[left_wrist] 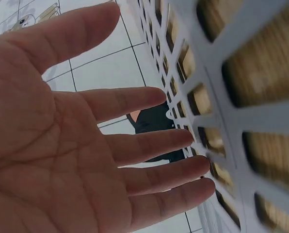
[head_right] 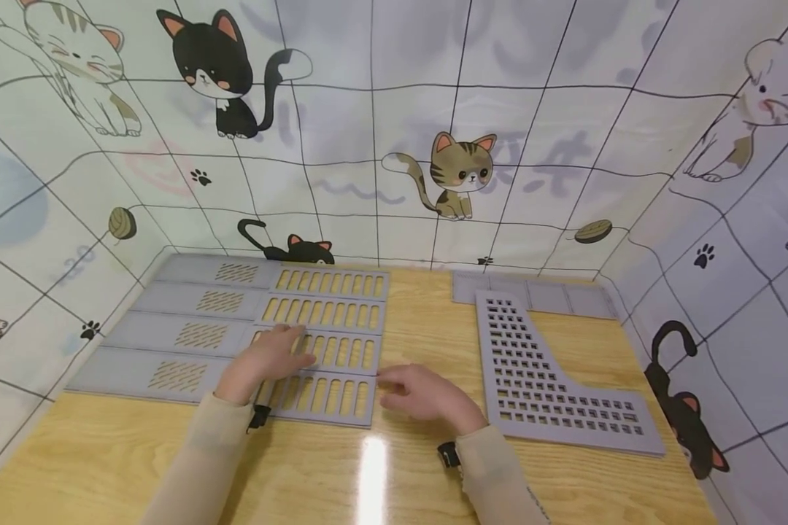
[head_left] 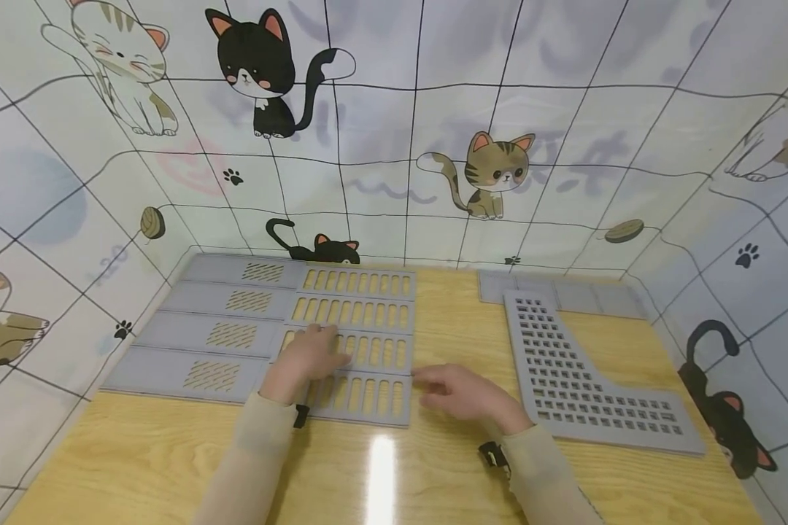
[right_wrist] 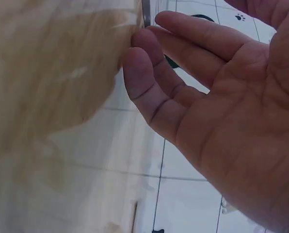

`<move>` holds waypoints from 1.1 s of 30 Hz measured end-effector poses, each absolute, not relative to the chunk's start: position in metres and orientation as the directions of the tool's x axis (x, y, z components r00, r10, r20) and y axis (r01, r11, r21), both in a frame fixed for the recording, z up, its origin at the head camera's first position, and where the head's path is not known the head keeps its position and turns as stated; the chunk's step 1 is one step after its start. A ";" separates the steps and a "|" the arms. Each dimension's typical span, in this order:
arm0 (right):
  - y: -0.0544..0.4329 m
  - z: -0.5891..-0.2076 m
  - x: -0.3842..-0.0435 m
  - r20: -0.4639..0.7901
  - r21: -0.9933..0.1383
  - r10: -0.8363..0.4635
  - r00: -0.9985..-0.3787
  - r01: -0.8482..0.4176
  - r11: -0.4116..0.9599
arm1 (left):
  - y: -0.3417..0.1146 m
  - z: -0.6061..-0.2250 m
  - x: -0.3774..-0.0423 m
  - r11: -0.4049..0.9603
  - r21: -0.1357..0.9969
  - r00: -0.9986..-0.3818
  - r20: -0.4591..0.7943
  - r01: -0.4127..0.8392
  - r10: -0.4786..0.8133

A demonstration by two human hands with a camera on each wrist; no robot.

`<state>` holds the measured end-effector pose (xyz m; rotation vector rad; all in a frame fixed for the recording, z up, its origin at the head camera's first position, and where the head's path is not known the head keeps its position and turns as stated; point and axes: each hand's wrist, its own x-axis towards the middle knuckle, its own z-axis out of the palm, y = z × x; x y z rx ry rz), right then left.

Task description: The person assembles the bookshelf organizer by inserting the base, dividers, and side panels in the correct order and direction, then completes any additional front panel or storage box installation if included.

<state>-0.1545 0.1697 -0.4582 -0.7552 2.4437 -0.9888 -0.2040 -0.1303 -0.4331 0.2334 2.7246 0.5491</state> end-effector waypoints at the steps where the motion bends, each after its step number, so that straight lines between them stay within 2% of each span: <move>1: 0.172 -0.458 -0.155 -0.150 -0.719 -0.603 -0.783 -0.333 0.610 | -0.132 -0.434 -0.204 0.912 0.400 -0.926 -0.301 0.094 0.228; 4: 0.188 -0.452 -0.158 -0.127 -0.706 -0.536 -0.834 -0.304 0.640 | -0.139 -0.434 -0.205 0.909 0.400 -0.929 -0.282 0.115 0.241; 9: 0.235 -0.439 -0.158 -0.097 -0.689 -0.354 -0.930 -0.194 0.699 | -0.157 -0.433 -0.206 0.915 0.390 -0.932 -0.284 0.103 0.226; 14: 0.283 -0.426 -0.156 -0.123 -0.583 -0.161 -0.979 -0.060 0.810 | -0.176 -0.433 -0.206 0.923 0.372 -0.925 -0.306 0.100 0.223; 21: 0.338 -0.421 -0.152 -0.281 -0.390 0.040 -0.959 0.153 0.908 | -0.185 -0.430 -0.204 0.915 0.386 -0.882 -0.384 0.115 0.273; 33: 0.363 -0.434 -0.148 -0.434 -0.377 0.073 -0.898 0.255 0.891 | -0.181 -0.441 -0.204 0.915 0.392 -0.894 -0.368 0.099 0.255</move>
